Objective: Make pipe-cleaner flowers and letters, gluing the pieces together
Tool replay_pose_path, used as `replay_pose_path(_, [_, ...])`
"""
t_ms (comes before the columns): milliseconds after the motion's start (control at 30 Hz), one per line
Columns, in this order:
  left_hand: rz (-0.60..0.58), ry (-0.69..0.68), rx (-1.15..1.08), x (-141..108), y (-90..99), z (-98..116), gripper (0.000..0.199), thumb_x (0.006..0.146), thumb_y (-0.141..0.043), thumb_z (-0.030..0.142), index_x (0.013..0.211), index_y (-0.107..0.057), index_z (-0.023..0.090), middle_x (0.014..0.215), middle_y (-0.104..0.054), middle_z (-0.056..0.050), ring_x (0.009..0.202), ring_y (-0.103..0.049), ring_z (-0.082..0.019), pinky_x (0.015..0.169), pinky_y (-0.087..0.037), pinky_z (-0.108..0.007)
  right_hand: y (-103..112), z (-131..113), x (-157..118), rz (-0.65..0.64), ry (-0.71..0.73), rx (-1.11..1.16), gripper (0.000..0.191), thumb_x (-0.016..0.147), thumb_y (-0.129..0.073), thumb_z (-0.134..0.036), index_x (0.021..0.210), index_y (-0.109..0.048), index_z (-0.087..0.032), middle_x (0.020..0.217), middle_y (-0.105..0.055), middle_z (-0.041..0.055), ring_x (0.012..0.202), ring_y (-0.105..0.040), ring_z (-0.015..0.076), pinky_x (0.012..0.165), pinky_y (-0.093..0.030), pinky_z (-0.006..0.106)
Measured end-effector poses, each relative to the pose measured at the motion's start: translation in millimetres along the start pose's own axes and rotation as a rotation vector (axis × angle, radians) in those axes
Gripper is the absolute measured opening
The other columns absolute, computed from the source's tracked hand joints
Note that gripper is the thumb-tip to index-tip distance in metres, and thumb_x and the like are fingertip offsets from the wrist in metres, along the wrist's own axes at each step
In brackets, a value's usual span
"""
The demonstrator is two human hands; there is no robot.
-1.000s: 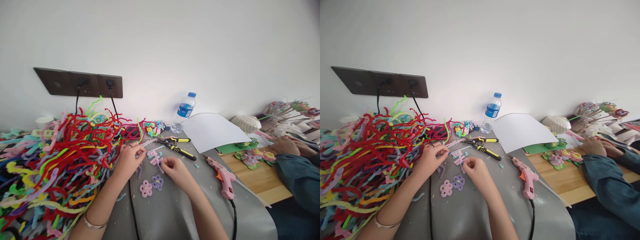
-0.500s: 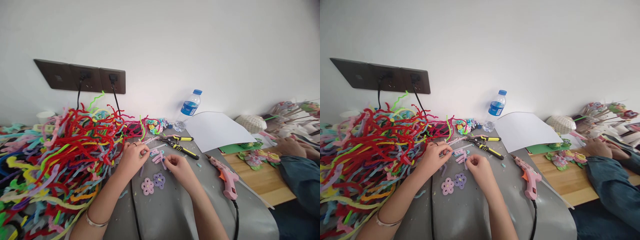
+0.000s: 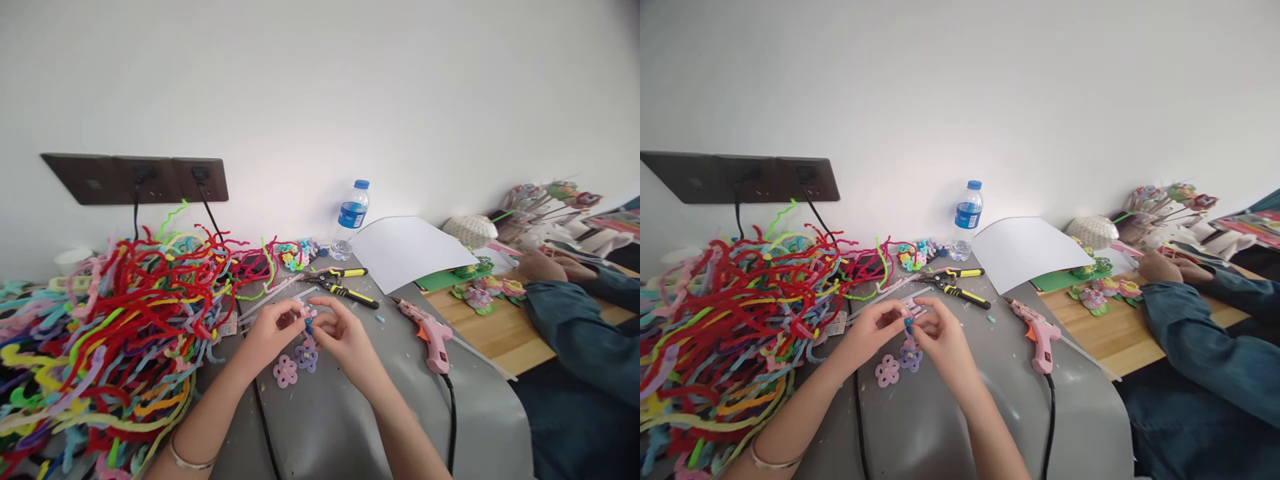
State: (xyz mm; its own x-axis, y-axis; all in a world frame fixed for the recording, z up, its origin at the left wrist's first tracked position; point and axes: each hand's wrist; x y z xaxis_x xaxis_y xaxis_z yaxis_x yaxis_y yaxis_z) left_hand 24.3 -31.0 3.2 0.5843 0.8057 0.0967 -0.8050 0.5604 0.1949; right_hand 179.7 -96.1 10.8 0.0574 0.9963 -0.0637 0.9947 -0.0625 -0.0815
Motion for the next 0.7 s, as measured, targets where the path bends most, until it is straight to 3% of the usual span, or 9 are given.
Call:
replay_pose_path(67, [-0.012,0.021,-0.096,1.3,2.7,-1.0,0.022,0.084,-0.061,0.04,0.079,-0.061,0.018,0.074,-0.059,0.0,0.066,-0.056,-0.015,0.063,-0.045,-0.025,-2.9,-0.2,-0.3,-0.002,0.004,0.004,0.037,0.076,-0.072,-0.033,0.108,-0.056,-0.024,0.07,-0.063,-0.0043,0.061,-0.066,0.0161,0.057,-0.051,0.029])
replay_pose_path(267, [0.147,0.076,-0.159,2.2,8.4,4.9,0.032,0.075,-0.072,0.046,0.069,-0.061,0.017,0.066,-0.054,0.002,0.063,-0.048,-0.012,0.06,-0.039,-0.023,-1.4,-5.6,-1.1,-0.028,0.039,-0.027,0.027,0.076,-0.075,-0.034,0.094,-0.061,-0.021,0.074,-0.068,-0.0009,0.063,-0.066,0.016,0.061,-0.05,0.03])
replay_pose_path(433, [0.122,0.166,-0.29,1.1,3.9,10.5,0.032,0.068,-0.078,0.044,0.064,-0.063,0.017,0.061,-0.054,0.002,0.058,-0.044,-0.011,0.056,-0.035,-0.023,-5.7,-6.4,-3.0,-0.057,0.049,0.005,0.034,0.074,-0.077,-0.029,0.102,-0.059,-0.022,0.079,-0.067,-0.0015,0.07,-0.063,0.0153,0.066,-0.048,0.029])
replay_pose_path(700, [0.064,0.274,-0.549,0.0,3.4,7.7,0.038,0.068,-0.078,0.049,0.065,-0.059,0.017,0.066,-0.053,0.002,0.062,-0.047,-0.01,0.06,-0.038,-0.023,-6.4,-7.6,-1.9,-0.083,0.156,-0.12,0.026,0.082,-0.071,-0.032,0.103,-0.058,-0.022,0.079,-0.068,-0.0011,0.072,-0.06,0.0164,0.066,-0.041,0.03])
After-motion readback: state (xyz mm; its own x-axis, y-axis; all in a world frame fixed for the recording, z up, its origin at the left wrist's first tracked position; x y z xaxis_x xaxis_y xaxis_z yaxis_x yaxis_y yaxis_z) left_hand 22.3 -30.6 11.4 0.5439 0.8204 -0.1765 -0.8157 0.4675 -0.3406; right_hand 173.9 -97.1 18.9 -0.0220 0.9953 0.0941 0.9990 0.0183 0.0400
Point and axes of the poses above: each hand's wrist, its own x-axis towards the middle knuckle, its own y-axis out of the back of the hand, z = x × y
